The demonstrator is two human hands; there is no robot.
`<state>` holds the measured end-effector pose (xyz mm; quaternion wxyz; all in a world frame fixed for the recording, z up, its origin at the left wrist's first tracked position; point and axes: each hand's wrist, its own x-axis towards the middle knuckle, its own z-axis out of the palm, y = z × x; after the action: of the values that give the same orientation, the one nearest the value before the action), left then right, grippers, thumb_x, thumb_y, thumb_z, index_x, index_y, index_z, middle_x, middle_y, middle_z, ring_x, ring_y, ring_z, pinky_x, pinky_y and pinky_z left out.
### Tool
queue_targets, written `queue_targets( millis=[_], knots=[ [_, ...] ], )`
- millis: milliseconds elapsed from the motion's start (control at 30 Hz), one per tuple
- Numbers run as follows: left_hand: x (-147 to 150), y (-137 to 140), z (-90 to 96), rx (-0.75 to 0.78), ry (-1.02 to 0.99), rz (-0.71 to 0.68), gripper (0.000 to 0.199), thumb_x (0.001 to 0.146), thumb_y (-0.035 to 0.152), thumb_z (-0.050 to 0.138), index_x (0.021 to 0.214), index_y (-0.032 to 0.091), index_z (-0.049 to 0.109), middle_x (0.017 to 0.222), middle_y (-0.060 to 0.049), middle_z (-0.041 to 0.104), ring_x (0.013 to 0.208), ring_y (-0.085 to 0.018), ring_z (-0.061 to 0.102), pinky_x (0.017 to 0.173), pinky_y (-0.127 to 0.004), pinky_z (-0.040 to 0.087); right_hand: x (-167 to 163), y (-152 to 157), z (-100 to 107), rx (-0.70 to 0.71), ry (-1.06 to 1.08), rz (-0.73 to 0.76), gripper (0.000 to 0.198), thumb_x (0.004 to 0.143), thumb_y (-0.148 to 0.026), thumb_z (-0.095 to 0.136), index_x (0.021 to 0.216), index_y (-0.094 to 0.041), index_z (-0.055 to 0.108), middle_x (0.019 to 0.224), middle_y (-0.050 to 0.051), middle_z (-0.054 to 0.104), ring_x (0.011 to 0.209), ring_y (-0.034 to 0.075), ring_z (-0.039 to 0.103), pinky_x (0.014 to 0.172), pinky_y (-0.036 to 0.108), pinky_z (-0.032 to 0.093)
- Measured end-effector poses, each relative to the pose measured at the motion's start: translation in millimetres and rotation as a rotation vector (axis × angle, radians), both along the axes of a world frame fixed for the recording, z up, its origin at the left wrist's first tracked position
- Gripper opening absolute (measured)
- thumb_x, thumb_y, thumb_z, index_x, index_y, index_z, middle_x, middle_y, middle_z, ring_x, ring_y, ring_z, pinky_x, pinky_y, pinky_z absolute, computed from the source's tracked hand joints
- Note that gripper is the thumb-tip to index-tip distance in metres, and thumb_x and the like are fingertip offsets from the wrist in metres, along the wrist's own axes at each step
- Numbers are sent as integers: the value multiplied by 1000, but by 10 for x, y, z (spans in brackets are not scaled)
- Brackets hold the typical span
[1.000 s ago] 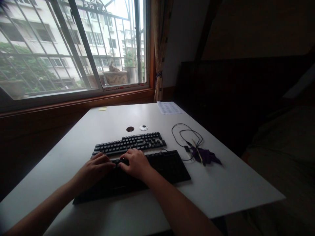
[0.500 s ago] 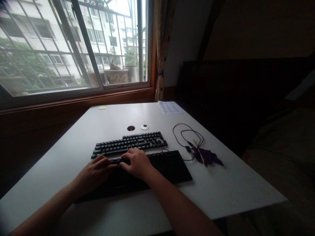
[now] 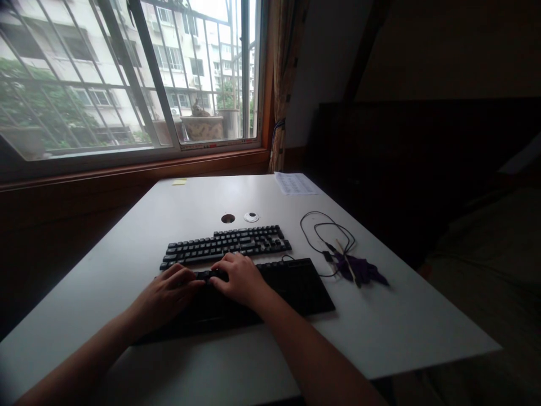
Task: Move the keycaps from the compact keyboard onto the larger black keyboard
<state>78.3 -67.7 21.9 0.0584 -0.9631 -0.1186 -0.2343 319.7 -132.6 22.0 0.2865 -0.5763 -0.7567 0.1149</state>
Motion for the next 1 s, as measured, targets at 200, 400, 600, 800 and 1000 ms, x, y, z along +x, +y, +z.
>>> queue_targets(
  millis=[200,400,600,800,1000],
  knots=[
    [24,-45,19,-38,7,35,26,96,16,54,119,22,66,103,-8,61,92,-21,54,83,-38,55,-9,-13,33,2,9,-1,23,89,-39,70,109,-27,73,105,4,68,105,22,60,93,36,45],
    [47,-82,19,-17,35,58,28,95,18,57,122,20,65,105,-9,61,95,-23,54,85,-41,55,-4,-9,22,6,10,-4,23,89,-39,70,108,-27,73,106,3,68,105,22,60,93,37,45],
    [39,-82,8,7,64,67,37,94,16,57,130,20,60,101,-8,61,93,-23,54,84,-40,55,-1,-6,19,12,2,6,24,88,-39,70,109,-27,73,106,4,68,105,23,60,94,37,45],
    [4,-59,20,5,12,46,25,96,17,55,118,20,66,98,-8,61,90,-22,54,81,-39,54,7,-6,33,3,-14,9,24,88,-38,71,109,-26,73,105,4,68,104,22,61,94,37,45],
    [39,-100,38,-10,17,47,30,95,18,57,123,20,64,101,-8,61,92,-23,54,81,-40,55,3,-10,44,3,-14,6,23,89,-38,70,109,-27,73,105,4,68,105,23,60,94,37,45]
  ],
)
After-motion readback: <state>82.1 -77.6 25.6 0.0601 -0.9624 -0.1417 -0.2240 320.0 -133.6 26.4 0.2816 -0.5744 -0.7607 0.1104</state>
